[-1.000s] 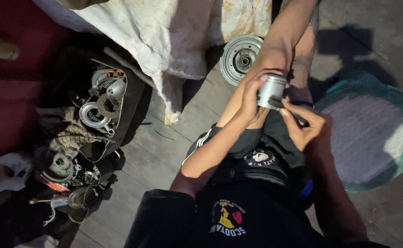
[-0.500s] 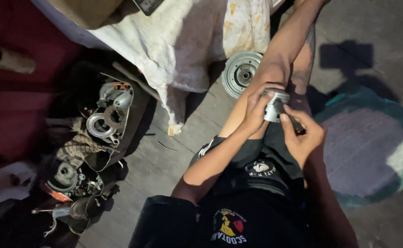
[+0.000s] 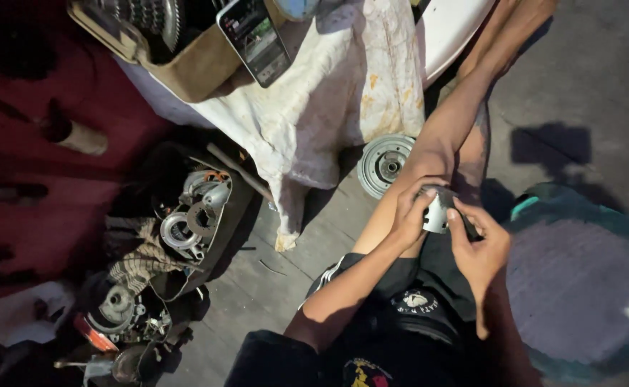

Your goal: Repairing a motorcycle engine piston using a small hand tool to adjust internal components

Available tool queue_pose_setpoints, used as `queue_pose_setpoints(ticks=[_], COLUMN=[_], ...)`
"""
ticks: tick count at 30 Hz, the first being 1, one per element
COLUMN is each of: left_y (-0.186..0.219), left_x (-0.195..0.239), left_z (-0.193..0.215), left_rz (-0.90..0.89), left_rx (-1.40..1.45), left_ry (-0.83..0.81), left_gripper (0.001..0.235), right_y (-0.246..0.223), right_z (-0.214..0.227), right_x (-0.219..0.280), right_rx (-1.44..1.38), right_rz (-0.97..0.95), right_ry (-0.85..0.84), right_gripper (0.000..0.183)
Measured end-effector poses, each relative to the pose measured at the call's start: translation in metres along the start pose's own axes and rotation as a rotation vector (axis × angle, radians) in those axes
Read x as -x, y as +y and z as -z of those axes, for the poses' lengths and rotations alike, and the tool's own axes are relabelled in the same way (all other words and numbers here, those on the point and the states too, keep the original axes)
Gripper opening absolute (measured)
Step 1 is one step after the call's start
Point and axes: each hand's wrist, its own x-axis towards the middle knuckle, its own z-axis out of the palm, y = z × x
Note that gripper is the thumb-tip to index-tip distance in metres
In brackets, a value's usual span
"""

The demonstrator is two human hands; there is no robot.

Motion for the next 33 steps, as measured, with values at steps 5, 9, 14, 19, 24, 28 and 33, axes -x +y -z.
queue_pose_setpoints(ticks=[5, 9, 14, 19, 24, 28, 33], left_y=[0.016, 0.009, 0.007, 0.007, 0.007, 0.002, -0.007], left_x=[-0.004, -0.006, -0.005, -0.004, -0.001, -0.001, -0.002], left_z=[0.009, 0.002, 0.002, 0.003, 0.006, 0.007, -0.003], left_rz=[0.010, 0.028, 0.111, 0.162, 0.117, 0.102, 0.119], left_rx=[-0.015, 0.011, 0.013, 0.031, -0.072, -0.100, -0.132], left_ry=[0.016, 0.009, -0.007, -0.030, -0.099, -0.096, -0.116], left_gripper=[0.035, 0.031, 0.030, 0.032, 0.030, 0.031, 0.033], right_y=[0.050, 0.034, 0.033, 0.027, 0.021, 0.019, 0.006], right_z=[-0.004, 0.002, 0.004, 0.004, 0.010, 0.001, -0.010], right_x=[0.005, 0.007, 0.005, 0.010, 0.013, 0.017, 0.008], right_rx=[0.030, 0.007, -0.004, -0.015, -0.107, -0.033, -0.004], right_rz=[-0.016, -0.063, -0.063, -0.112, -0.110, -0.091, -0.005], right_ry=[0.061, 0.063, 0.051, 0.067, 0.021, 0.030, 0.045], right_gripper=[0.019, 0.021, 0.022, 0.018, 0.018, 0.019, 0.019])
